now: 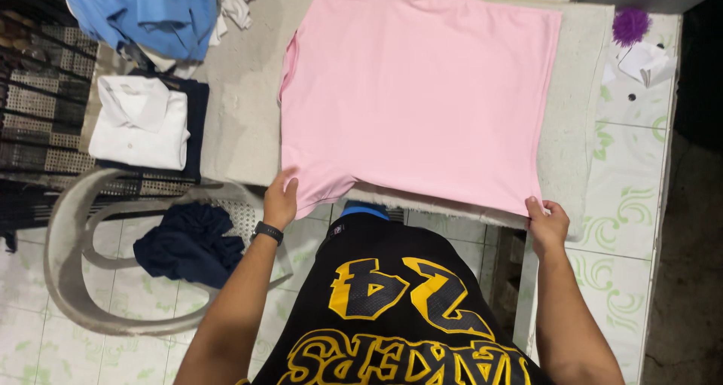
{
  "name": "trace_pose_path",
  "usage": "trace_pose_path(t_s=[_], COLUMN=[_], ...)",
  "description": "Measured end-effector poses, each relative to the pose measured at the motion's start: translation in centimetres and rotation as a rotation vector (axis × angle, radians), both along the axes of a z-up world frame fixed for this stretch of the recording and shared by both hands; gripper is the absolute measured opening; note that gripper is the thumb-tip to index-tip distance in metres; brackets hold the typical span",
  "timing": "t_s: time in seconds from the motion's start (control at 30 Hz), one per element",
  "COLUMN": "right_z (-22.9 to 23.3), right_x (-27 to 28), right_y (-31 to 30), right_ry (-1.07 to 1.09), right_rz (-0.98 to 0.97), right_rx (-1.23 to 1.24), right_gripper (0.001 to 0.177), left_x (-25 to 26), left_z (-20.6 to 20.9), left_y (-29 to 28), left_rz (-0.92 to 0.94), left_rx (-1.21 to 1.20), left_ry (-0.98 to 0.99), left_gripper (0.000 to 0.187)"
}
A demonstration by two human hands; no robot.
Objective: The person folds a pink polo shirt by smoothing it out on a table, folding the sides and sleeves inward, and then folding the garment into a rectangular shape.
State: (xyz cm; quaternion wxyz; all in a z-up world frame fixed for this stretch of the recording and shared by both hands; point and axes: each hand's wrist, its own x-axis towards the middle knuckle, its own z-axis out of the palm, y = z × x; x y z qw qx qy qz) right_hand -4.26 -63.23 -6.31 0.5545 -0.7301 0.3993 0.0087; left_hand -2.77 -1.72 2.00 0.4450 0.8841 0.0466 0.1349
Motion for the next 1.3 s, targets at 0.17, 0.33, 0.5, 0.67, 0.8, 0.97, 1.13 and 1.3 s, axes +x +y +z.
trace_pose_path(t_s=[0.17,0.33,0.5,0.67,0.8,0.97,1.13,1.3], right_z=[-1.6,-2.2,-0.6,0.6,0.5,-0.4,0.3,2.7], right_x=[-1.1,-2.6,-3.5,-3.1,-2.7,-2.0,-0.5,1.8], right_y=[-0.8,-0.6,0.0,1.6,1.8,2.8,8.0,12.5], right_ry=[0.055,0.032,-0.077,0.033,0.070,0.141,0.000,0.006], right_rz=[0.097,0.034,0.060,-0.076,-0.065,-0.202,0.142,0.526], right_rx=[-0.227,-0.338,-0.549,-0.351,-0.450,-0.351,-0.431,-0.703], right_gripper=[0.040,0.042,0.039,0.034,0.033,0.075,0.091,0.087], left_x=[-2.2,-4.6,-6.8,-7.3,-7.8,-5.6,0.1,4.9], left_z=[-3.1,-5.5,-4.1,-5.8,-10.6,-11.1,-7.3,-4.6], left_y=[0.8,1.1,0.5,1.1,2.9,4.2,4.1,2.0], left_rz=[0.020,-0.029,-0.073,-0.061,-0.260,-0.318,-0.044,-0.041], left_rx=[-0.019,-0.038,-0.024,0.030,0.035,0.199,0.160,0.193], left_ry=[0.361,0.384,0.403,0.675,0.654,0.757,0.571,0.229], left_gripper=[0.024,0.023,0.026,0.031,0.028,0.025,0.026,0.035])
